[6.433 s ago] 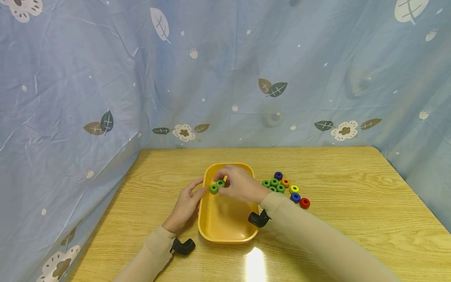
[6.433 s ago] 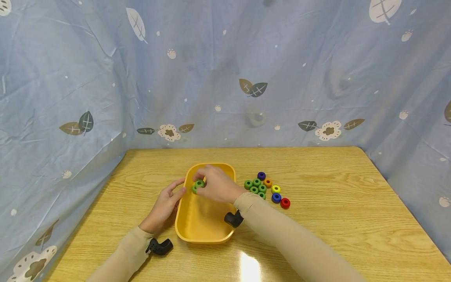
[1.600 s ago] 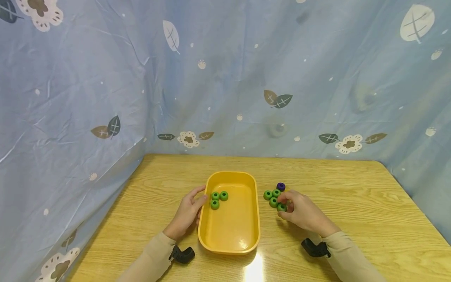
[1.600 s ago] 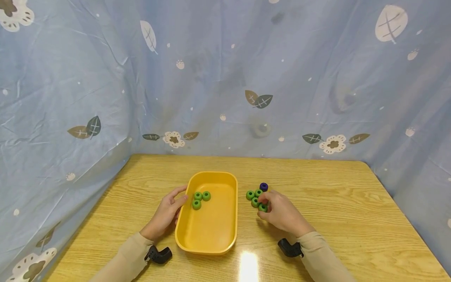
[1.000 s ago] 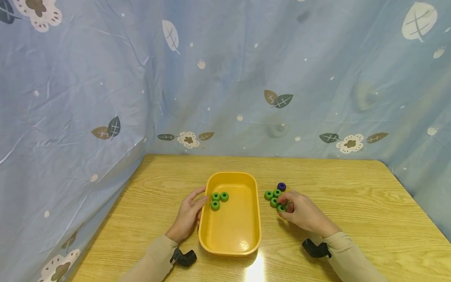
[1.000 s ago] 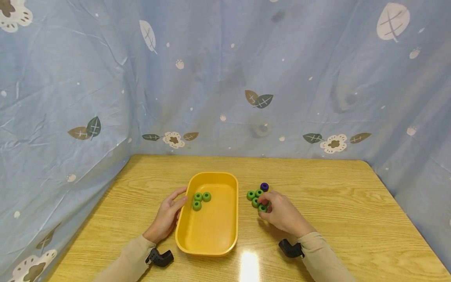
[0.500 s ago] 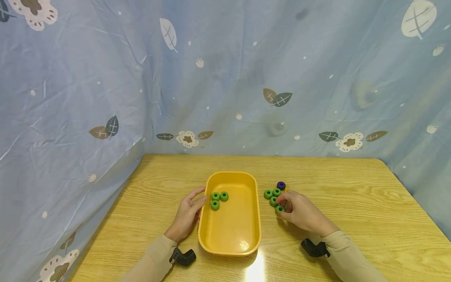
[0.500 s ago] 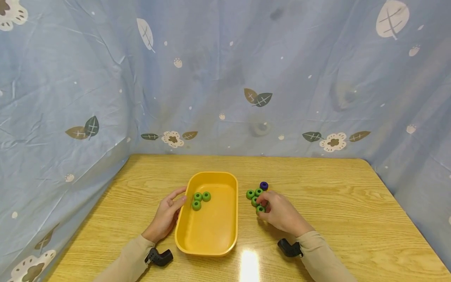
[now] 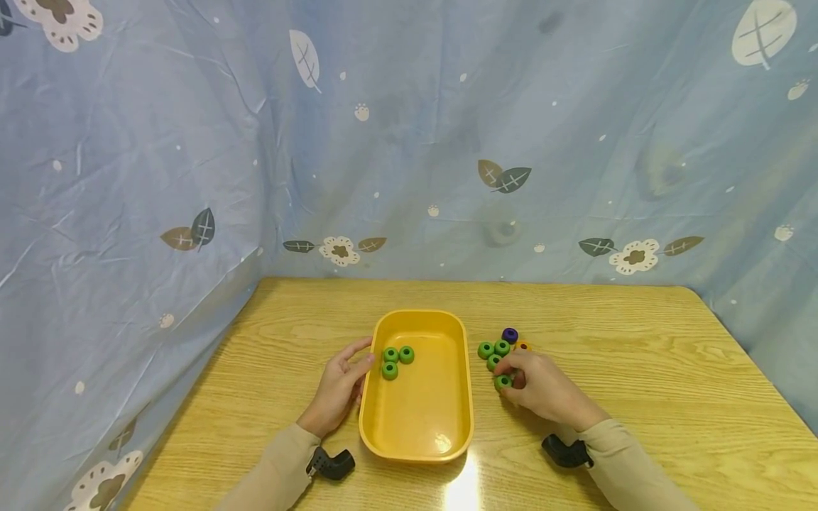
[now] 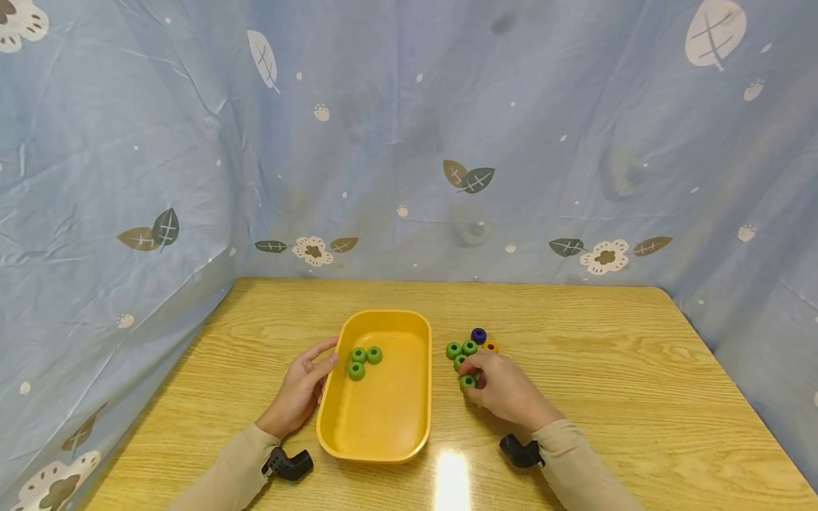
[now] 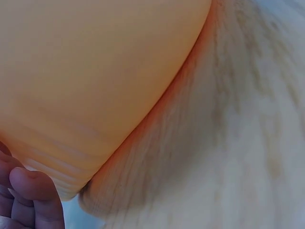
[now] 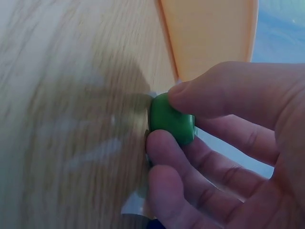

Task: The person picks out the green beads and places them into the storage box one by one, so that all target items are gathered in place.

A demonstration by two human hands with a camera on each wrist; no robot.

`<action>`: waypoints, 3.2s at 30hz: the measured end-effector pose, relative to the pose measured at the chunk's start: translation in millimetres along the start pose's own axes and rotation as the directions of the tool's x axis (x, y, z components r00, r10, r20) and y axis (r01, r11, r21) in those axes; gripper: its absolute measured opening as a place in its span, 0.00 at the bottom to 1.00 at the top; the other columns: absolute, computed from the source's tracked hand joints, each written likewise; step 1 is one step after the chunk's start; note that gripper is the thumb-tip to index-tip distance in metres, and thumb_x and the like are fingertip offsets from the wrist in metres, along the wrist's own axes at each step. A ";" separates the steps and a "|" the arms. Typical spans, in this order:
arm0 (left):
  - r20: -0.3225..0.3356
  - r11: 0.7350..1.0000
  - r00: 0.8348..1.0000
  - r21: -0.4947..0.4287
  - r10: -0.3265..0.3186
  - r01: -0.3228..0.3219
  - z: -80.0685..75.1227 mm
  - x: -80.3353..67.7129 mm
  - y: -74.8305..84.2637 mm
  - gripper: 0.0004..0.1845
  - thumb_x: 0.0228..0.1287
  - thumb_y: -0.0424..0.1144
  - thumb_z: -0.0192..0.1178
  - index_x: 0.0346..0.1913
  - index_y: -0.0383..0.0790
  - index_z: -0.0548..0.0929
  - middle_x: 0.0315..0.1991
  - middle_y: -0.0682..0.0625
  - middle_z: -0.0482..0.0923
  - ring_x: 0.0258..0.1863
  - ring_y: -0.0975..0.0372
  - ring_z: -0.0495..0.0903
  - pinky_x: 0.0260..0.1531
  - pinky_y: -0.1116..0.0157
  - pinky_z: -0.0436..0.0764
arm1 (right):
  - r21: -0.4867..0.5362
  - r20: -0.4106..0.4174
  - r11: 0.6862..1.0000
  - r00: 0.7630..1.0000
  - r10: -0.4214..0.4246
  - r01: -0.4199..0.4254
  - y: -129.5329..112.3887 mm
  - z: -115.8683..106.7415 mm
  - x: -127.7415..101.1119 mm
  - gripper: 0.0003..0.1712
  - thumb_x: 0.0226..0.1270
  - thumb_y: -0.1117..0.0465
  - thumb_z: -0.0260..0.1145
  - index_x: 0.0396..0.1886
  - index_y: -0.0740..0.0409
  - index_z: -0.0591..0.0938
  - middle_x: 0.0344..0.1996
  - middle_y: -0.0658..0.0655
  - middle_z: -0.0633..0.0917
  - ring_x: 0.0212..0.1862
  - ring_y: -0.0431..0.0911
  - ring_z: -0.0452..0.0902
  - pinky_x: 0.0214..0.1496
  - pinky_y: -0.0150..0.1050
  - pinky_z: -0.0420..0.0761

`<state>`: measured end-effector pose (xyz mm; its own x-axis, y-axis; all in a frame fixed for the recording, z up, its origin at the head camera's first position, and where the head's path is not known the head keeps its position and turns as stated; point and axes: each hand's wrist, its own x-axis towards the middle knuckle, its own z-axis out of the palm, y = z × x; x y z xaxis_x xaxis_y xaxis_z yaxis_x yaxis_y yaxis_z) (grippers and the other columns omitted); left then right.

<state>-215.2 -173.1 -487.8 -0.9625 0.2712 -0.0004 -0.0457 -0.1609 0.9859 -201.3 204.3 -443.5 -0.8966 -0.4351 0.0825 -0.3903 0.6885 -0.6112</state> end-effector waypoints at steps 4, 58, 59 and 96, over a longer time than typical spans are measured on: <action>0.002 1.000 1.000 -0.002 0.006 -0.006 0.1 0.1 0.0 0.32 0.81 0.41 0.56 0.78 0.31 0.60 0.14 0.59 0.76 0.11 0.69 0.71 0.12 0.74 0.73 | 0.016 -0.006 1.000 1.000 -0.016 0.016 -0.4 0.2 0.2 0.13 0.63 0.66 0.76 0.46 0.54 0.87 0.32 0.46 0.82 0.29 0.35 0.73 0.28 0.31 0.76; -0.009 1.000 1.000 0.010 -0.009 0.009 4.7 -0.6 4.3 0.30 0.81 0.42 0.57 0.77 0.33 0.63 0.14 0.59 0.75 0.11 0.69 0.69 0.13 0.73 0.71 | 0.063 0.113 0.997 0.992 -0.054 0.047 -114.5 48.0 109.0 0.10 0.62 0.65 0.73 0.42 0.57 0.85 0.37 0.52 0.82 0.37 0.44 0.75 0.42 0.41 0.78; -0.006 1.000 1.000 0.010 -0.009 0.009 4.6 -0.6 4.2 0.30 0.81 0.42 0.57 0.77 0.34 0.63 0.14 0.59 0.75 0.11 0.69 0.69 0.13 0.73 0.71 | 0.055 0.120 0.997 0.992 -0.051 0.045 -113.3 50.1 110.2 0.09 0.61 0.65 0.73 0.41 0.56 0.85 0.36 0.52 0.82 0.37 0.44 0.74 0.42 0.41 0.77; 0.010 1.000 1.000 0.021 0.001 -0.001 3.2 -0.8 0.4 0.31 0.81 0.41 0.56 0.78 0.32 0.61 0.14 0.58 0.74 0.11 0.67 0.69 0.14 0.73 0.72 | -0.050 0.135 0.998 0.990 0.042 -0.035 -109.2 70.5 108.1 0.24 0.60 0.65 0.78 0.56 0.65 0.83 0.41 0.60 0.83 0.37 0.48 0.74 0.44 0.45 0.80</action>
<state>-213.6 -170.4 -486.9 -0.9597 0.2809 0.0025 -0.0386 -0.1410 0.9893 -240.8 41.1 -423.4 -0.8757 -0.4802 -0.0500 -0.3685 0.7317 -0.5735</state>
